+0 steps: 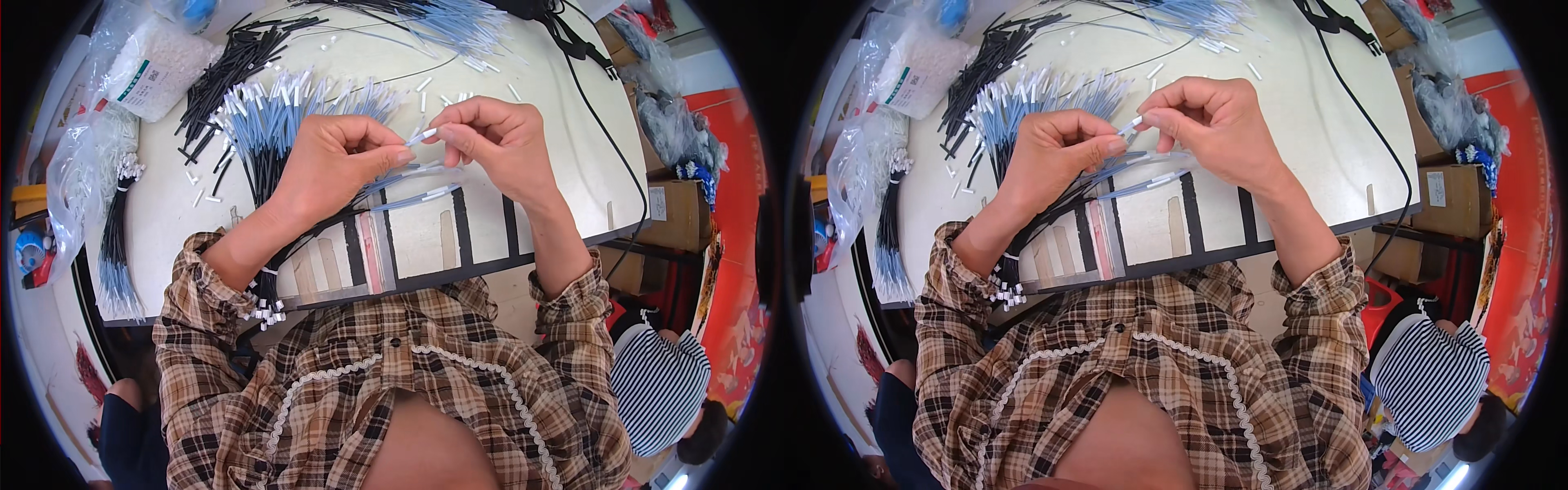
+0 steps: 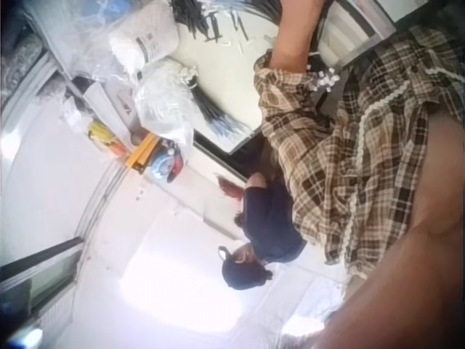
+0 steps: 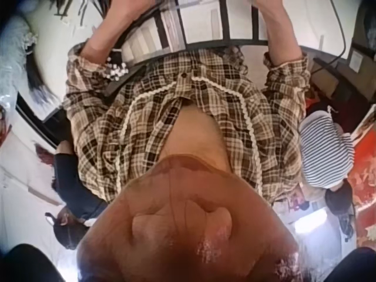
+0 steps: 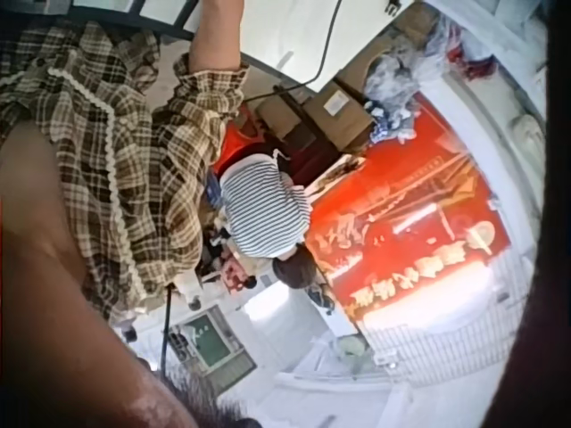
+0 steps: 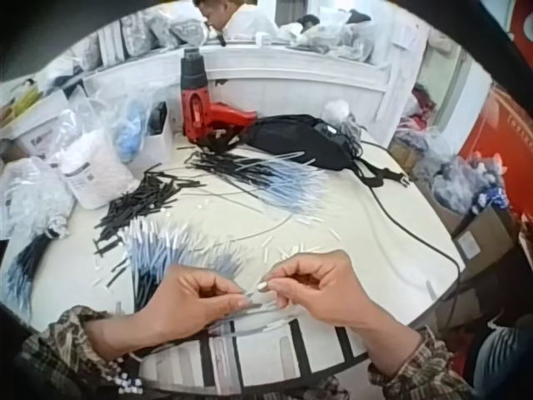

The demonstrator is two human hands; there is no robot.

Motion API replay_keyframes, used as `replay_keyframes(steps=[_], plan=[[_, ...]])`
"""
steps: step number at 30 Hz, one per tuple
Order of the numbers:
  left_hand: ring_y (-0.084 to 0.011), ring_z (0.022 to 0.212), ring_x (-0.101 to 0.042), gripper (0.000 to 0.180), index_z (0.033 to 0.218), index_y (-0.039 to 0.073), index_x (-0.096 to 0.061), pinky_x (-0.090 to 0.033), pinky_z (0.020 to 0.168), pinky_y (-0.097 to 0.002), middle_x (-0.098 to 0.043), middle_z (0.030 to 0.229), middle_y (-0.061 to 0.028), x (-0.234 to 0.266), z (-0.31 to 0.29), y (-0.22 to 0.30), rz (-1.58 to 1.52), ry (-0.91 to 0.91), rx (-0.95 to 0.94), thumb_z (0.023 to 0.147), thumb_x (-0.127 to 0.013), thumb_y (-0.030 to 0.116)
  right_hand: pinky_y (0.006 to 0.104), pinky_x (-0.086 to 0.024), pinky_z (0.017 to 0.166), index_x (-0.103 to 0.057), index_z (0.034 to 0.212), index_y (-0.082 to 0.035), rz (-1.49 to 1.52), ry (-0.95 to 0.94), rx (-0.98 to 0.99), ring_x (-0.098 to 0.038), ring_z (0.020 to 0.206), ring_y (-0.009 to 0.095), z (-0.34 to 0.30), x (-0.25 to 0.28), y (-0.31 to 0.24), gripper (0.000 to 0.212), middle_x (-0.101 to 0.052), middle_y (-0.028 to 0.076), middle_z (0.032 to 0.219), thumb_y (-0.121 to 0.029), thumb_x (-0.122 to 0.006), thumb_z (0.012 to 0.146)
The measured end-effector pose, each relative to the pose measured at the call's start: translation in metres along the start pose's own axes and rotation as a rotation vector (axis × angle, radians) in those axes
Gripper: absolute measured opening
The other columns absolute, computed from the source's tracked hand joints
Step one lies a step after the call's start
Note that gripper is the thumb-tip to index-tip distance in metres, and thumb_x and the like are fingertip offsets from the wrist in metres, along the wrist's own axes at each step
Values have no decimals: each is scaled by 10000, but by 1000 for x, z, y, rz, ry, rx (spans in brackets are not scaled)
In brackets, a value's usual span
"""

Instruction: Assembling small electronic components by attaching connectors to wire bundles.

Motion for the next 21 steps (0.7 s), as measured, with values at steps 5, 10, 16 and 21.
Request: replay_keyframes(steps=[5,10,16,21], plan=[[-18,612,-529,100,842,-20,-701,-419,533,-174,-654,688,-12,-2,-3,1,25,-3,-18,807,-719,73,183,-471,521,-666,860,45,30,-40,-61,-590,585,60,0,-12,7,85,-686,72,756,-35,-650,838],[-36,652,-552,110,848,-32,-695,-444,574,-189,-660,714,-18,-4,-3,12,74,-81,-41,818,-710,72,182,-470,517,-668,843,43,14,-29,-55,-572,562,55,0,-12,8,85,-690,79,753,-40,-655,833],[-38,657,-573,136,846,-37,-694,-458,587,-198,-676,712,-42,1,-5,11,275,-140,-17,829,-701,98,186,-461,501,-672,850,42,45,-12,-53,-569,546,58,1,-8,7,86,-692,82,749,-40,-653,832],[-35,640,-565,139,839,-32,-694,-450,572,-196,-677,704,-41,-1,-7,9,270,-129,-9,829,-704,106,181,-442,479,-679,853,34,54,-66,-135,-592,533,67,0,-17,12,91,-677,73,705,-52,-664,828]])
Point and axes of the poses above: each hand's wrist, its own z-axis towards the middle knuckle, its own x-axis out of the back of the hand, y = z × x, the point moved 8 cm from there along z, towards the middle knuckle
